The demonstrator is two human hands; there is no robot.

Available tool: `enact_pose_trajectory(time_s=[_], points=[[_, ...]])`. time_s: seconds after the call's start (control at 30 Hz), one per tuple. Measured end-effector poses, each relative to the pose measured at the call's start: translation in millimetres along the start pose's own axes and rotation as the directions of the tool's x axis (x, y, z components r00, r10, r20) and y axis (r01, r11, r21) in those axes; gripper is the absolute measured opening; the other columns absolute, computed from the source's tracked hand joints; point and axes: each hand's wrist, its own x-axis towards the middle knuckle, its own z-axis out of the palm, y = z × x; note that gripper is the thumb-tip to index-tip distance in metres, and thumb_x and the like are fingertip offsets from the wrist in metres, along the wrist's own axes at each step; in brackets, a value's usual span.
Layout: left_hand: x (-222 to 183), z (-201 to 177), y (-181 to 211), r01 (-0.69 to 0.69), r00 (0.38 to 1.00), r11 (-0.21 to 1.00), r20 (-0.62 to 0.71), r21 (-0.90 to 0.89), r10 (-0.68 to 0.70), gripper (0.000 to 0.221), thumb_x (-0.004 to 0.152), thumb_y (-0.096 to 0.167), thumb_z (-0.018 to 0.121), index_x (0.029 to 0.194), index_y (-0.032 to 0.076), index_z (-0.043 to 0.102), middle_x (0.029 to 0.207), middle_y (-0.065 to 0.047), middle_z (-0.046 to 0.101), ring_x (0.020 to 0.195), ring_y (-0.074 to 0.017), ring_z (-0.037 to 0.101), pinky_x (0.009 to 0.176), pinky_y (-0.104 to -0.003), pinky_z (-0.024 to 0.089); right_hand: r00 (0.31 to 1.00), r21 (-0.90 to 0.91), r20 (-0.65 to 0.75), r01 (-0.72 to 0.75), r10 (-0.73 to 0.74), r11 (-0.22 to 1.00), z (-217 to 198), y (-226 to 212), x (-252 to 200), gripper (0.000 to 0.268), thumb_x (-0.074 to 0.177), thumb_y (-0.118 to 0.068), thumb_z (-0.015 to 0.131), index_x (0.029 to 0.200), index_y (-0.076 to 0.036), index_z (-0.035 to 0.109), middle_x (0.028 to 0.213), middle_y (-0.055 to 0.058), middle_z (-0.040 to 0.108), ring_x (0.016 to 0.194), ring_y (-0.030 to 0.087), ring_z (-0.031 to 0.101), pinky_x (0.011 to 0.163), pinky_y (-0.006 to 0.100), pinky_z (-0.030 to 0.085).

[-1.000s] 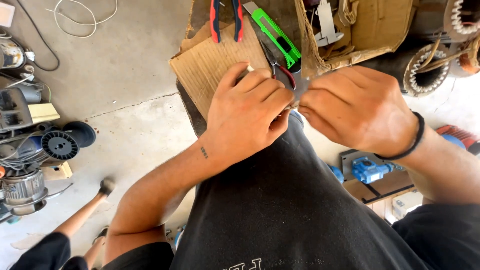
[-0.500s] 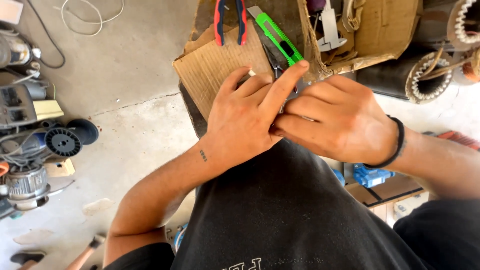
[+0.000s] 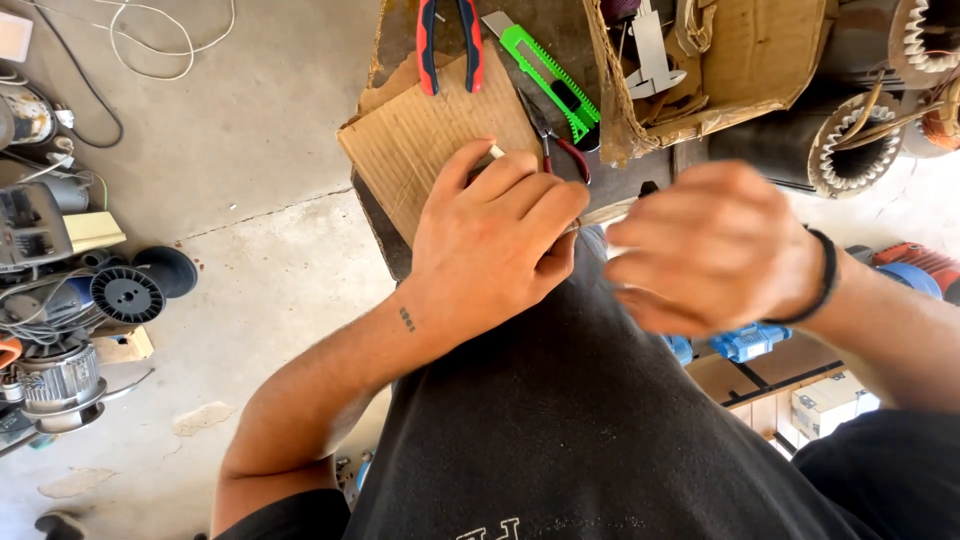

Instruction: Repairing an electric motor stator by organizing and insulating the copper windings

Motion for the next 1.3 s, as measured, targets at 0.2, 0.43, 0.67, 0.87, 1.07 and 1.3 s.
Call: enact_pose_trajectory(time_s=[0.2, 0.43, 0.67, 0.87, 1.07, 1.3], points=[[0.9, -0.5, -0.4, -0.011, 1.000, 1.000, -0.017, 0.006, 0.012, 0.010, 0.083, 0.011, 0.068, 0.089, 0.015, 0.060, 0.088, 0.002, 0.065, 0.098, -0.0228, 0.061, 0.101, -0.045, 0.046, 0.772, -0.165, 0.221, -0.573, 0.596, 0.803, -8.3, -36.1, 23.1, 0.021, 0.101, -0.035, 0.075, 0.097, -0.015, 0.074, 0.099, 0.001, 0.070, 0.083, 0.026, 0.063, 0.074, 0.036, 0.050], [-1.2, -2.6, -3.8, -0.040, 0.999, 0.999, 0.013, -0.012, 0.041, 0.036, 0.078, 0.026, 0.086, 0.094, 0.015, 0.056, 0.087, -0.001, 0.065, 0.097, -0.0244, 0.059, 0.100, -0.046, 0.046, 0.555, -0.372, 0.313, -0.675, 0.771, 0.637, -1.4, -52.8, 41.3, 0.037, 0.106, -0.046, 0.071, 0.081, -0.019, 0.070, 0.072, -0.001, 0.061, 0.068, 0.026, 0.063, 0.064, 0.039, 0.049], [-7.6, 4.6, -9.4, -0.070, 0.997, 0.997, 0.026, 0.021, 0.070, 0.039, 0.073, 0.034, 0.090, 0.093, 0.017, 0.061, 0.091, 0.000, 0.062, 0.100, -0.0231, 0.058, 0.104, -0.046, 0.043, -0.031, -0.335, 0.494, -0.929, 0.869, 0.156, 5.4, -50.6, 57.9, 0.018, 0.094, -0.034, 0.063, 0.088, -0.025, 0.077, 0.058, 0.002, 0.066, 0.056, 0.020, 0.061, 0.065, 0.038, 0.047], [-11.1, 12.3, -11.0, -0.062, 0.997, 0.998, -0.051, 0.007, 0.063, 0.028, 0.074, 0.028, 0.085, 0.086, 0.018, 0.061, 0.084, -0.001, 0.058, 0.092, -0.0239, 0.056, 0.101, -0.046, 0.043, 0.170, -0.544, 0.341, -0.766, 0.925, 0.342, 11.4, -67.1, 51.0, 0.016, 0.095, -0.036, 0.063, 0.086, -0.023, 0.069, 0.072, -0.003, 0.062, 0.063, 0.023, 0.062, 0.058, 0.042, 0.045], [-13.7, 13.4, -13.1, -0.052, 0.997, 0.999, -0.049, 0.003, 0.052, 0.027, 0.074, 0.028, 0.085, 0.086, 0.018, 0.063, 0.085, 0.001, 0.059, 0.093, -0.0226, 0.056, 0.100, -0.045, 0.043, 0.800, -0.569, 0.498, 0.012, 0.333, 0.822, 0.4, -53.0, 54.8, 0.046, 0.110, -0.003, 0.072, 0.074, -0.017, 0.047, 0.068, -0.002, 0.042, 0.059, 0.015, 0.041, 0.051, 0.029, 0.029], [-13.2, 16.3, -12.0, -0.056, 0.990, 0.998, -0.127, -0.023, 0.053, 0.020, 0.087, 0.028, 0.078, 0.084, 0.018, 0.060, 0.082, 0.001, 0.058, 0.090, -0.0227, 0.055, 0.096, -0.044, 0.043, 0.692, -0.365, 0.695, 0.575, -0.196, 0.732, -22.3, -31.7, 74.9, 0.024, 0.092, 0.007, 0.048, 0.075, -0.005, 0.060, 0.071, 0.004, 0.047, 0.061, 0.018, 0.044, 0.059, 0.030, 0.031]])
